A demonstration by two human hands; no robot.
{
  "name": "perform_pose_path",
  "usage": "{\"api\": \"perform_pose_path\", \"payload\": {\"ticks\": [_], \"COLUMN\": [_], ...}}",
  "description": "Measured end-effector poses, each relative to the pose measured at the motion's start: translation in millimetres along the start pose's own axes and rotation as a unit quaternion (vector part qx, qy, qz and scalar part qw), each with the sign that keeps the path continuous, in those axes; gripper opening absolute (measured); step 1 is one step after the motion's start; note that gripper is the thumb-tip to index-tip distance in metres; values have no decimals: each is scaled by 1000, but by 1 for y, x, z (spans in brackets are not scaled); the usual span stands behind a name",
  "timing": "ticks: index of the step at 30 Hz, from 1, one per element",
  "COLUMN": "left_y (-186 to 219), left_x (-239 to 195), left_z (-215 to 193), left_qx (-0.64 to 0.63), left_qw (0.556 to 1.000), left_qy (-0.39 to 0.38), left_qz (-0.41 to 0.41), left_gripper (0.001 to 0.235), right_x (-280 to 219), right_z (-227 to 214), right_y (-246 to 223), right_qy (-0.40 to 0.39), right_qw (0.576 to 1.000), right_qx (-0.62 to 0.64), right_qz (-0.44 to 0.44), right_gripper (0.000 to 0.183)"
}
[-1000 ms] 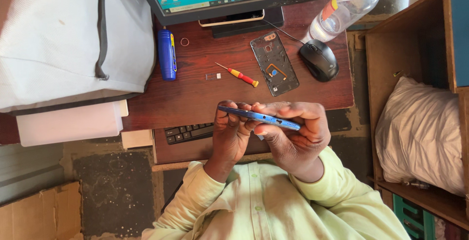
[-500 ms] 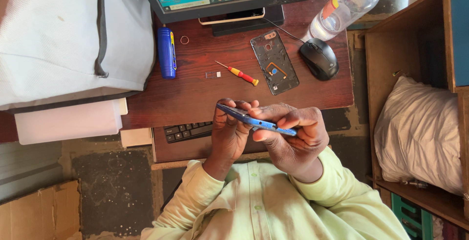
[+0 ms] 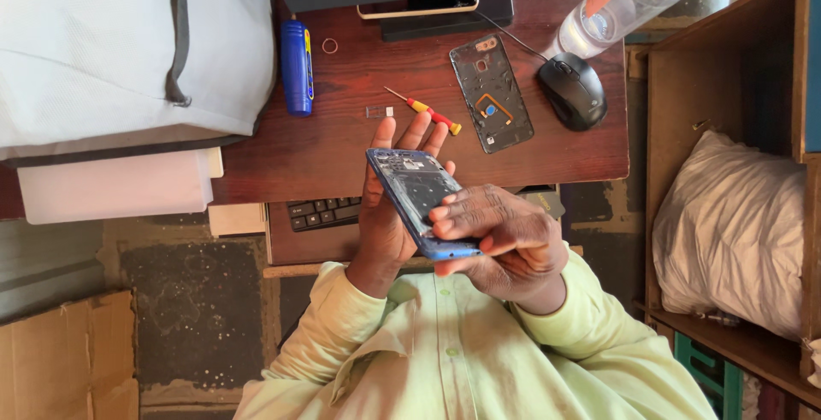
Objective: The person operates a smartphone, then disassembles it by removing the back cover and battery. They reassemble the phone and use a screwdriver to tighten screws on the back cover.
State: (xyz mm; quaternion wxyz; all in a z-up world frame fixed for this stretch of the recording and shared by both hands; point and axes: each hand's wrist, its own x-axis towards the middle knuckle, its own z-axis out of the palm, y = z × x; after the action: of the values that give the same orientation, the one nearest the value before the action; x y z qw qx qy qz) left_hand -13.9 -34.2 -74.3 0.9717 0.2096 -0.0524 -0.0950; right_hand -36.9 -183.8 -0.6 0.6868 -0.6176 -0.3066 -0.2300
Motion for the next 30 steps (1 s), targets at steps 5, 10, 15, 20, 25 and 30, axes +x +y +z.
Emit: {"api": "perform_pose_path", "payload": {"ticks": [5,10,15,20,25,30], "left_y": [17,36,48,37,47,57], "left_x": [4,-3,-24,-58,-60,-49], "left_z": [28,29,5,-26,-44,-42], "left_qx": [-117,-125,8,79,138,280], "left_qw": [993,991,998,971,962,942], "left_qy": [-1,43,59,221,234,188], "left_qz": [-24,-10,-17,-42,-10,-7], "left_gripper": [82,78,61,55,50,58], "right_x": [-3,-32,-65,-75,-45,2], "right_z": [-5,-8,-3,2,-5,-12], "right_y": [7,23,41,57,64,99], "right_qy": [-73,-119,-131,-189,-171,-147], "right_qw": [989,955,947,939,926,808], "right_qx": [-93,-222,-270,-266,-336,-558], "right_qz": [-87,-154,-112,-105,-4,119], "right_gripper": [34,21,25,23,39,45]}}
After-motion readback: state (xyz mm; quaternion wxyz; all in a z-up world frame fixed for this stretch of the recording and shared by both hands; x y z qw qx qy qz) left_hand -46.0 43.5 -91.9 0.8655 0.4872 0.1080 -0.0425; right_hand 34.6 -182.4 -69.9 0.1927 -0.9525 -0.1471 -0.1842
